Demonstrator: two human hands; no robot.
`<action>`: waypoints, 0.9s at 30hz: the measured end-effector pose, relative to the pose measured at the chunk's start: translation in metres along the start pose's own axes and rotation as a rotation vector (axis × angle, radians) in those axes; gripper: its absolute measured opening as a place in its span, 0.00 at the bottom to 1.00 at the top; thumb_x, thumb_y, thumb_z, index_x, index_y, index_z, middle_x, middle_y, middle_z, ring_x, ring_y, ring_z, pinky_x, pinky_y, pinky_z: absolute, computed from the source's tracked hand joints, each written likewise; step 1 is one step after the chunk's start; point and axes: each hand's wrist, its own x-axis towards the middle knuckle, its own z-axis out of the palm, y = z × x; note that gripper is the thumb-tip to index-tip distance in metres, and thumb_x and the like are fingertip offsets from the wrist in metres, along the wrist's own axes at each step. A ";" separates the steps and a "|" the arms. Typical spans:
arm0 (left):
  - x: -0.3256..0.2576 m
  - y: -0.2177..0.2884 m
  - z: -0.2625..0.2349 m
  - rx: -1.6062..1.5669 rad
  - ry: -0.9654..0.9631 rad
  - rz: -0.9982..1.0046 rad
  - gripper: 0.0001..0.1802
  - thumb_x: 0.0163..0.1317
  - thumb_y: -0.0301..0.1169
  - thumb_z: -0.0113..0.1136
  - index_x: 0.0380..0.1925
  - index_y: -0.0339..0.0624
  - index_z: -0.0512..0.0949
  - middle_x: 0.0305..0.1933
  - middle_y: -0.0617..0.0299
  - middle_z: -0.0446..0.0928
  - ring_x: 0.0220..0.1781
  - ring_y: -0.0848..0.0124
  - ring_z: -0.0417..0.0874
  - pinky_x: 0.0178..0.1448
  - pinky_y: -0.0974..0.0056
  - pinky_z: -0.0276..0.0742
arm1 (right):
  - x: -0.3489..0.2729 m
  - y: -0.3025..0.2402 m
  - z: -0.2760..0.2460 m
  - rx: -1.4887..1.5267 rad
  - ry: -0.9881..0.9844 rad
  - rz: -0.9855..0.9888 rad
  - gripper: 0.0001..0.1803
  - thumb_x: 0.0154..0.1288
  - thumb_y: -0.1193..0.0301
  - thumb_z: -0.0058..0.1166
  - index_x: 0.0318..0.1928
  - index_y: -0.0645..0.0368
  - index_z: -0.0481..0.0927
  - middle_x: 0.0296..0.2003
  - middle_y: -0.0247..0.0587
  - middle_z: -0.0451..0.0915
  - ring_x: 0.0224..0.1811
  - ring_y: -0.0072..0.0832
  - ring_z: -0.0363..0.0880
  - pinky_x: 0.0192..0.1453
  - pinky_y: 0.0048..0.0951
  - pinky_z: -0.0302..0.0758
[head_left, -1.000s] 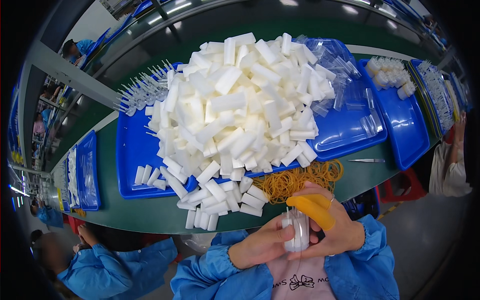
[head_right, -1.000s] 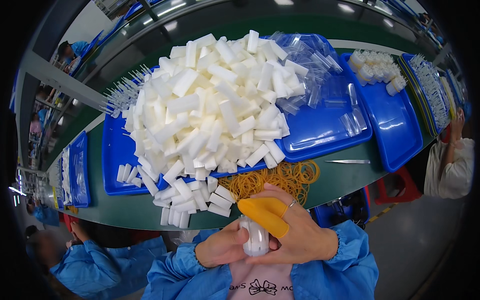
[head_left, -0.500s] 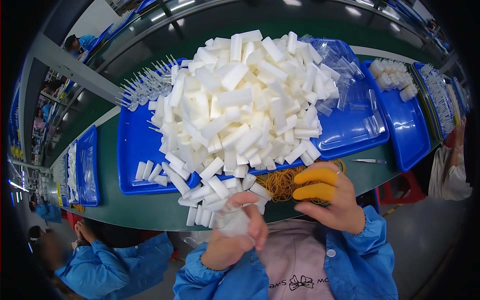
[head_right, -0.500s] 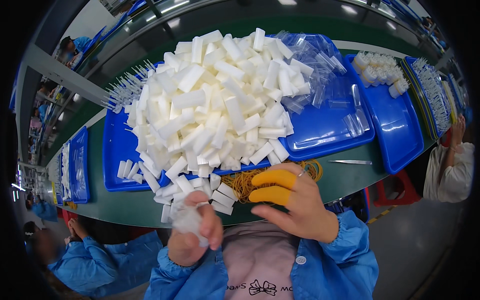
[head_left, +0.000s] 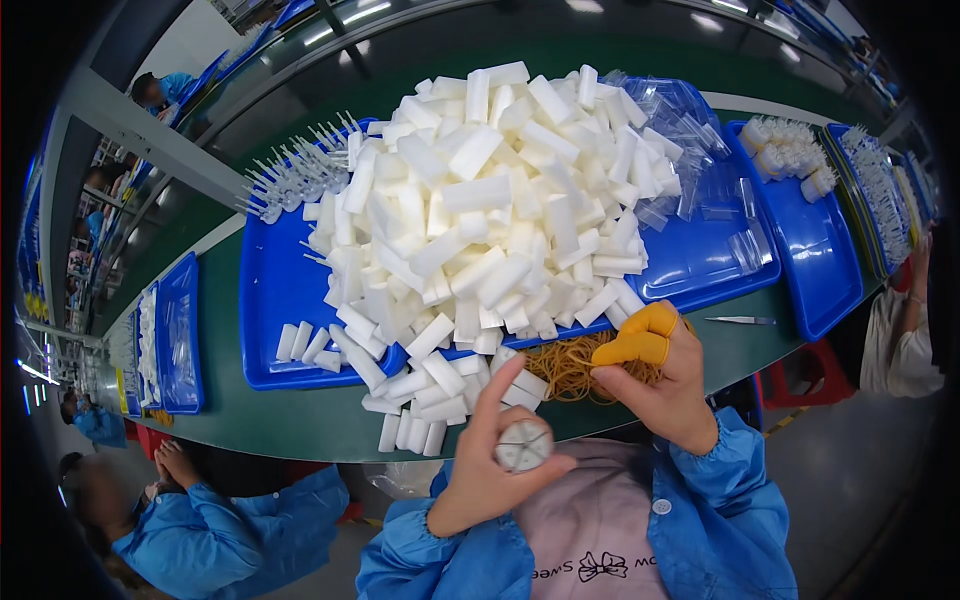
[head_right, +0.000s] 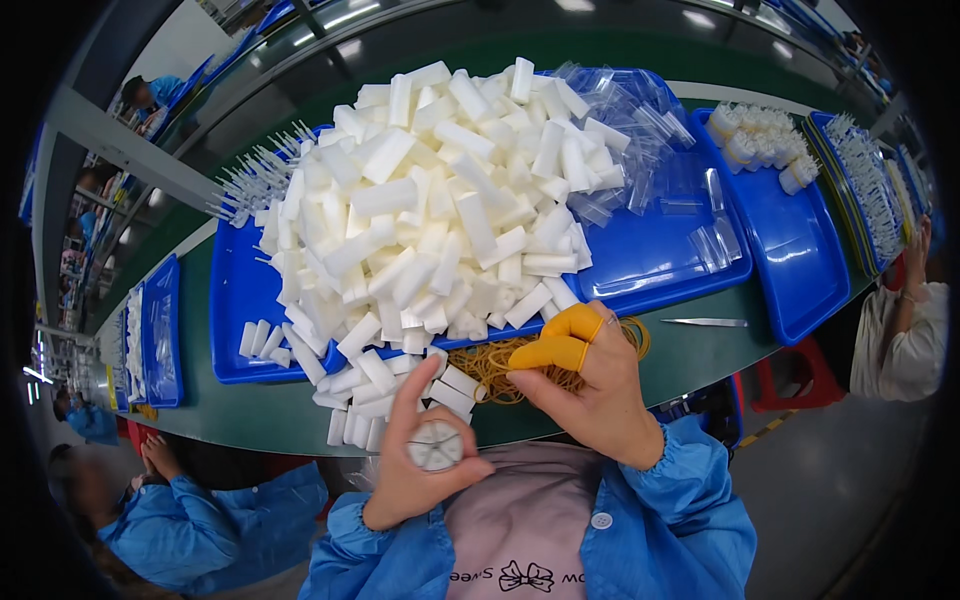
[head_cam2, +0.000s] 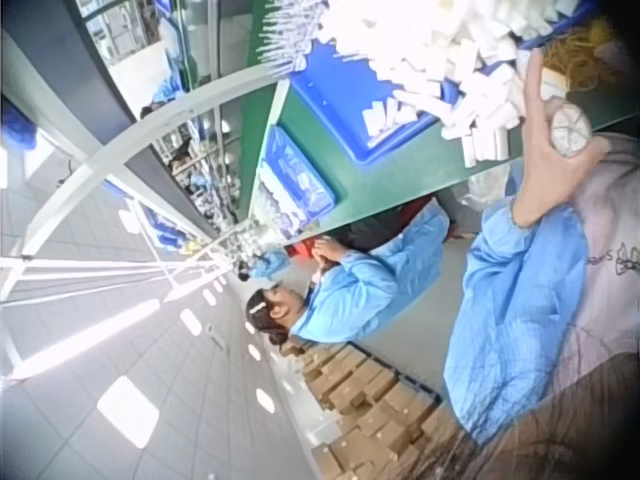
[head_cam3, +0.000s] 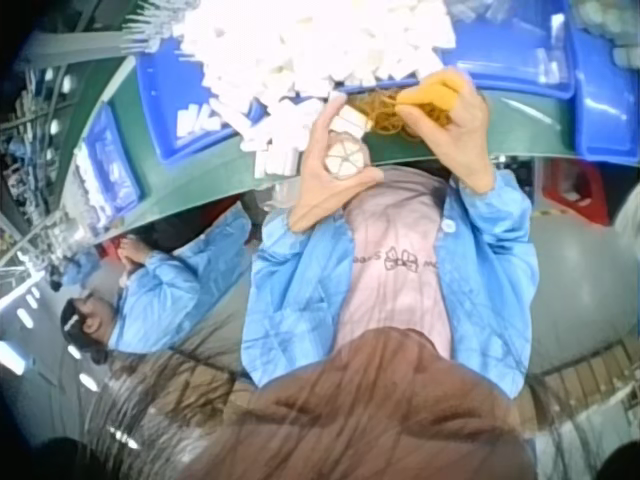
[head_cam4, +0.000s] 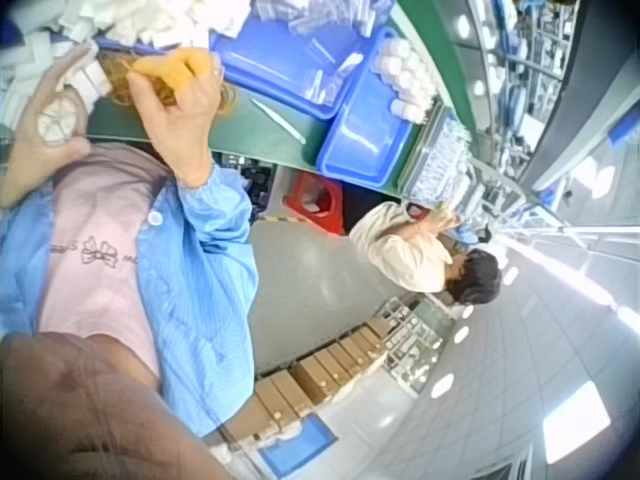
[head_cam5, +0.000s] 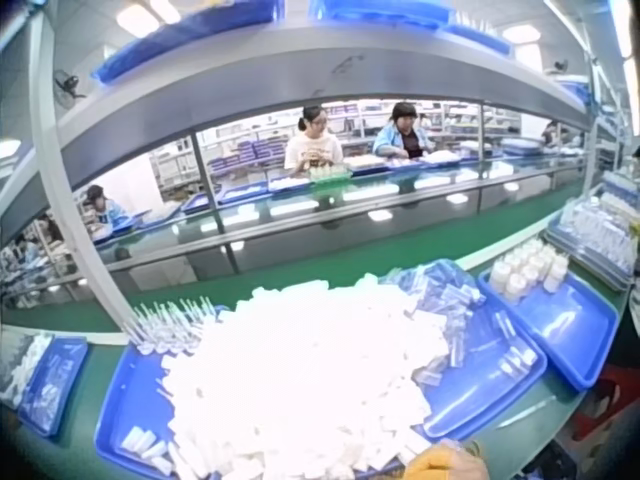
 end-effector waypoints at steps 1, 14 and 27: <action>0.004 -0.002 0.008 0.010 -0.015 -0.001 0.54 0.45 0.25 0.73 0.68 0.38 0.48 0.36 0.59 0.77 0.37 0.75 0.77 0.46 0.71 0.71 | -0.001 -0.004 -0.001 0.020 -0.005 0.003 0.09 0.43 0.71 0.67 0.29 0.55 0.82 0.29 0.37 0.74 0.32 0.36 0.70 0.39 0.34 0.64; 0.019 0.005 0.037 0.555 -0.286 0.086 0.24 0.52 0.40 0.67 0.43 0.42 0.68 0.34 0.57 0.78 0.37 0.64 0.82 0.38 0.65 0.75 | -0.012 -0.028 -0.027 0.587 -0.368 0.048 0.08 0.49 0.73 0.64 0.32 0.57 0.80 0.42 0.40 0.76 0.38 0.35 0.77 0.43 0.29 0.74; 0.021 -0.001 0.020 -0.795 -0.290 -0.126 0.23 0.48 0.26 0.69 0.40 0.45 0.66 0.32 0.63 0.72 0.32 0.70 0.75 0.36 0.70 0.72 | -0.050 -0.029 -0.049 -0.217 -0.382 -0.180 0.11 0.46 0.67 0.66 0.31 0.55 0.81 0.29 0.36 0.75 0.30 0.33 0.76 0.41 0.34 0.74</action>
